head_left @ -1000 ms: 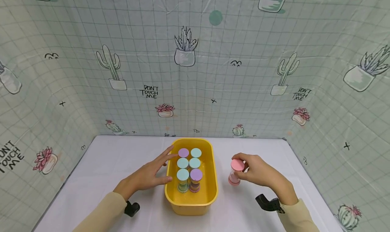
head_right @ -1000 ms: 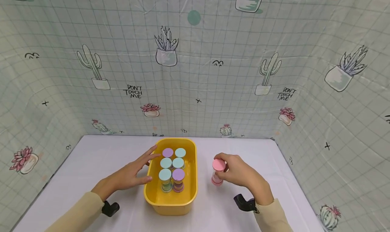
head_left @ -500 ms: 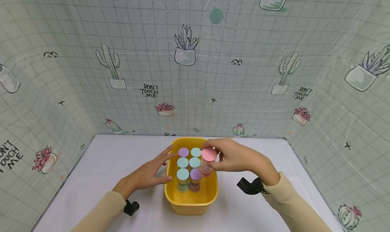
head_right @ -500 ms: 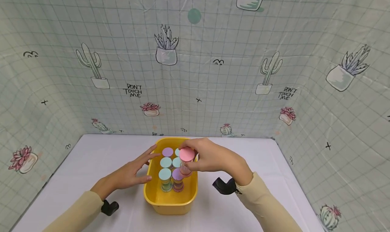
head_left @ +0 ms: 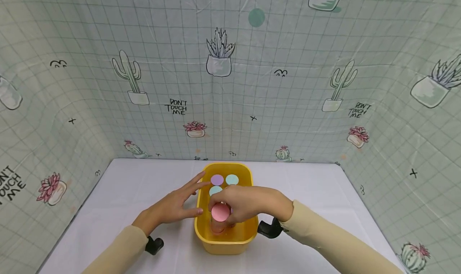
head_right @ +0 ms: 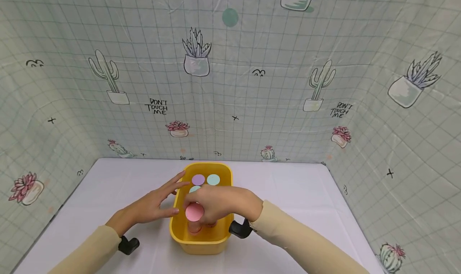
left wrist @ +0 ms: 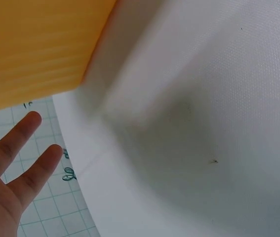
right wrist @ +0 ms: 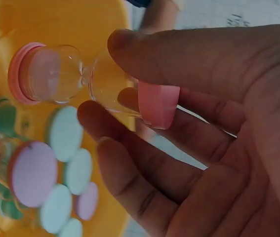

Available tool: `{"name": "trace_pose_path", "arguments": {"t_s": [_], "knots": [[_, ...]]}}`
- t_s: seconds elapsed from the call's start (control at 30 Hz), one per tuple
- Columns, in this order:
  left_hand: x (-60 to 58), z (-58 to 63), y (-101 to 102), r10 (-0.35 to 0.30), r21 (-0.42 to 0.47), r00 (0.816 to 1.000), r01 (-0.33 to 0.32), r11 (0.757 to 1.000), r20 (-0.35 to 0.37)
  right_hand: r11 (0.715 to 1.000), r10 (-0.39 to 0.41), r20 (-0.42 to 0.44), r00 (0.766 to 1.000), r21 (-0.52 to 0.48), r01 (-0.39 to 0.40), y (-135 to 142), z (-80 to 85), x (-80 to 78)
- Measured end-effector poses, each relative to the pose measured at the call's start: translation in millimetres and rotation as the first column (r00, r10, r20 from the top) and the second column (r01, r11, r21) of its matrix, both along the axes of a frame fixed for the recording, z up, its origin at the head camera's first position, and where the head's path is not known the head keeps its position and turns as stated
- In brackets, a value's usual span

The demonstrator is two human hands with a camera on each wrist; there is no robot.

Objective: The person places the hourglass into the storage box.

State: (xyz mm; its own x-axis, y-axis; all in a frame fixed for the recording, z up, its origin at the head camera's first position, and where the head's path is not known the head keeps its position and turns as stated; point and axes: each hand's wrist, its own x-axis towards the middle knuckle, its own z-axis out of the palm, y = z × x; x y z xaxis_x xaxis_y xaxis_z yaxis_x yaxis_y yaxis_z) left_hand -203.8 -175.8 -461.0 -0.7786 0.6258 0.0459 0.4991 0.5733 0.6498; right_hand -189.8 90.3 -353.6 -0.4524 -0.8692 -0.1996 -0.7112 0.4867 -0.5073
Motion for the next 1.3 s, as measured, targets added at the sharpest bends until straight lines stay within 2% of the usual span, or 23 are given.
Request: {"name": "trace_pose_path", "arguments": {"t_s": [0.3,0.57,0.83,1.1,1.3], "knots": [[0.7,1.9,1,0.009,-0.007,1.000,-0.009,1.000,-0.008,0.994,0.033,-0.023,0.999,0.108,-0.030,-13,-21.5,-0.7],[2.0,0.5,1,0.008,-0.002,1.000,-0.008,1.000,0.007,0.987,0.088,-0.064,0.994,0.141,-0.079,-16,-36.9,-2.9],[2.0,2.1,1,0.006,0.004,1.000,-0.006,1.000,0.001,0.978,0.047,-0.066,0.997,0.206,-0.033,-11,-43.7,-1.7],[2.6,0.4,1,0.010,-0.005,1.000,-0.010,1.000,0.012,0.978,0.044,-0.090,0.995,0.208,-0.024,-7,-50.1,0.4],[1.3,1.0,1,0.006,-0.010,1.000,-0.006,1.000,-0.001,0.977,0.012,-0.089,0.996,0.212,0.007,-4,-50.7,0.6]]}}
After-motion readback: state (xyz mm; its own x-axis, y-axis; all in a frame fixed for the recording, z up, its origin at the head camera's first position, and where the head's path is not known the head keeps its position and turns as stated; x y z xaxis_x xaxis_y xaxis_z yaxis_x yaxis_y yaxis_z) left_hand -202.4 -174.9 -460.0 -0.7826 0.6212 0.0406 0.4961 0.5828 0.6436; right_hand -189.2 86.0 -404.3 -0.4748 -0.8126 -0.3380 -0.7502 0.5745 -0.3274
